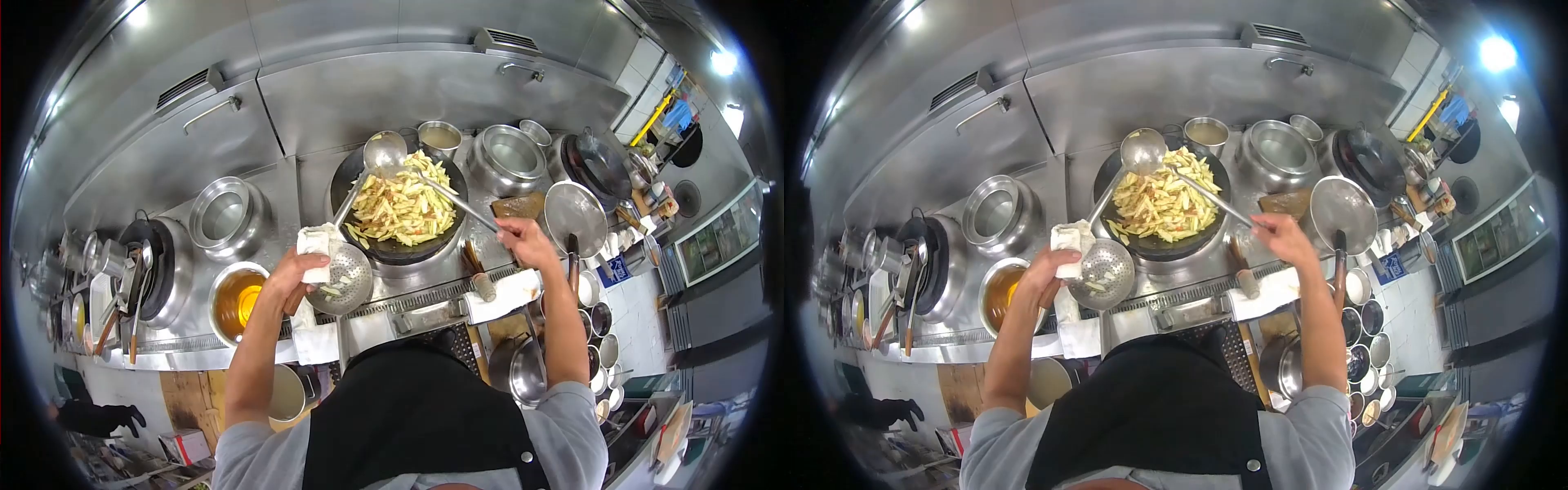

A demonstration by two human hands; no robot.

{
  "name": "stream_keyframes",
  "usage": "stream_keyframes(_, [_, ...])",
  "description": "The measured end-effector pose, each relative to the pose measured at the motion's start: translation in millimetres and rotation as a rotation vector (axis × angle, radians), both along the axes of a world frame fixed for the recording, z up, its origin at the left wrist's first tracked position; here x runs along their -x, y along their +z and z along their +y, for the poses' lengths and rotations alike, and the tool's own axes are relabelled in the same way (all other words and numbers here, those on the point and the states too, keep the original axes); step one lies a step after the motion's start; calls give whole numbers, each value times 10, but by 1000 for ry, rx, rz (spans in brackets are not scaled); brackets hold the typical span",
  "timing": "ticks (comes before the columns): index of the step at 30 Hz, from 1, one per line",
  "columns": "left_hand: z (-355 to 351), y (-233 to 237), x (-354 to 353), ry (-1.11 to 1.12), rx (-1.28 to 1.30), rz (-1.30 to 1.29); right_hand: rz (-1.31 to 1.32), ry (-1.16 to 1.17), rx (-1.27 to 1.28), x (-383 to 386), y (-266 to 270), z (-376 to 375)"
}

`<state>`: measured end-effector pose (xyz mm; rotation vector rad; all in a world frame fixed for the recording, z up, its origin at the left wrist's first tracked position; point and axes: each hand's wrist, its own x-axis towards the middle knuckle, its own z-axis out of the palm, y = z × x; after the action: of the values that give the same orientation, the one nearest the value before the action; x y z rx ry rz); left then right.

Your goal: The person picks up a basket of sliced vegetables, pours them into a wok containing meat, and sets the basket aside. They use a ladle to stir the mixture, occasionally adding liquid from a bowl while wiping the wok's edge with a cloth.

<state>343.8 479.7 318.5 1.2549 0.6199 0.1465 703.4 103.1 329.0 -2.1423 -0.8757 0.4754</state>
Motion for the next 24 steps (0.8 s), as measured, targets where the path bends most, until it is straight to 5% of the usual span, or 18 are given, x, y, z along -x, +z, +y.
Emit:
stream_keyframes(2, [-3,6,-27,-6,13,-13,-51,44,-151,-139,-317,109])
stream_keyframes(6, [104,-103,-86,-28,-30,4,113,43,-119,-38,-460,45])
stream_keyframes(9, [140,-264,-85,25,-63,22,-13,-10,25,152,-438,-289])
stream_keyframes(11, [142,-398,-70,75,-59,22,-2,20,-79,197,-863,-573])
stream_keyframes(15, [110,-427,2,112,-225,112,285,-459,-255,685,-1224,-938])
stream_keyframes(17, [195,-668,52,163,-83,46,113,-473,-195,761,-1610,-1206])
stream_keyframes(24, [-42,-624,214,253,-124,47,-42,-48,64,1311,-638,-1079])
